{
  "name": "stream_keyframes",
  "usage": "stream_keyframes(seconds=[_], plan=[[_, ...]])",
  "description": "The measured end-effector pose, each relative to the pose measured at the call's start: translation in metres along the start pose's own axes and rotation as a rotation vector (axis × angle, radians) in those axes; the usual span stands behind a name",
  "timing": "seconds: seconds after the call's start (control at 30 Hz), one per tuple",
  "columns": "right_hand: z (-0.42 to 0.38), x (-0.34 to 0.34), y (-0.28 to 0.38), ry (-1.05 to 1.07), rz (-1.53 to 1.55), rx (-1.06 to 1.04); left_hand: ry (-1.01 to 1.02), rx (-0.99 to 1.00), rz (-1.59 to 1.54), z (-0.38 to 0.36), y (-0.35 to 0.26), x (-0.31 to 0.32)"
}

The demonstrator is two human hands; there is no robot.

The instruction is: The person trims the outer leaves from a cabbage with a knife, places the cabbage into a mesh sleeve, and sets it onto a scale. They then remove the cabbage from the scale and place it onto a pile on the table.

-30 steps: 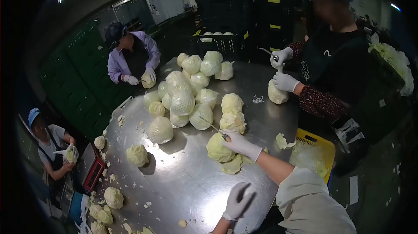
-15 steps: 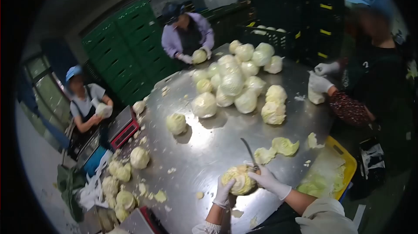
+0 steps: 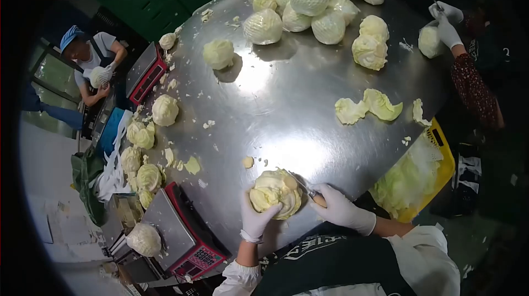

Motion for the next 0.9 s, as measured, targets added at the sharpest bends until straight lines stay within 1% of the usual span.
stream_keyframes(seconds=[0.03,0.07,0.13,0.17,0.23,0.33,0.37,0.43,0.47,0.53,0.57,0.63,0.67,0.7,0.73,0.77,0.8,0.83,0.87,0.9], plan=[[-0.003,0.002,0.001,-0.026,-0.014,-0.070,-0.063,0.111,0.156,0.002,0.003,-0.001],[-0.008,0.000,0.001,-0.028,-0.016,-0.063,-0.058,0.107,0.151,0.003,0.006,0.006],[-0.017,-0.010,0.030,-0.056,-0.152,-0.146,-0.189,0.133,0.013,0.007,-0.003,0.022],[-0.019,-0.010,0.031,-0.042,-0.173,-0.144,-0.181,0.129,0.010,0.009,-0.002,0.025],[-0.024,-0.002,0.018,-0.050,-0.188,-0.123,-0.246,0.274,0.321,0.010,-0.007,0.029],[-0.027,0.003,0.012,-0.044,-0.190,-0.084,-0.260,0.258,0.312,0.014,-0.012,0.032],[-0.025,0.002,0.012,-0.048,-0.207,-0.106,-0.259,0.248,0.313,0.015,-0.014,0.032],[-0.022,-0.002,0.018,-0.063,-0.228,-0.117,-0.259,0.300,0.459,0.019,-0.021,0.033],[-0.018,-0.003,0.018,-0.057,-0.229,-0.105,-0.255,0.287,0.454,0.021,-0.021,0.033],[-0.014,-0.002,0.011,0.009,-0.323,-0.006,-0.254,0.326,0.469,0.022,-0.024,0.034],[-0.009,-0.002,0.011,-0.030,-0.336,-0.026,-0.248,0.315,0.463,0.024,-0.025,0.036],[0.002,0.003,0.003,-0.053,-0.353,-0.021,-0.280,0.328,0.583,0.027,-0.029,0.042],[0.010,0.003,0.000,-0.082,-0.367,-0.026,-0.269,0.332,0.573,0.026,-0.034,0.045],[0.024,0.004,-0.008,0.000,-0.321,0.171,-0.251,0.342,0.614,0.025,-0.041,0.049],[0.033,0.004,-0.013,-0.015,-0.324,0.173,-0.234,0.357,0.660,0.025,-0.045,0.053],[0.044,0.006,-0.021,0.007,-0.327,0.211,-0.238,0.413,0.702,0.024,-0.033,0.046],[0.053,0.006,-0.024,0.040,-0.333,0.242,-0.244,0.428,0.704,0.022,-0.028,0.040],[0.053,0.003,-0.016,0.043,-0.317,0.243,-0.239,0.275,0.360,0.018,-0.016,0.027],[0.051,0.003,-0.023,0.045,-0.315,0.225,-0.231,0.126,0.015,0.014,-0.001,0.014],[0.048,0.001,-0.038,-0.005,-0.135,0.230,-0.221,0.111,-0.048,0.008,0.007,0.002]])
Point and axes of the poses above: each hand's wrist, its own z-axis towards the middle knuckle, its own x-axis out of the palm, y = z × x, the point moved 5 cm from there along z, towards the middle knuckle, and after that the axes turned 5 degrees about z, right-handed, at the moved point
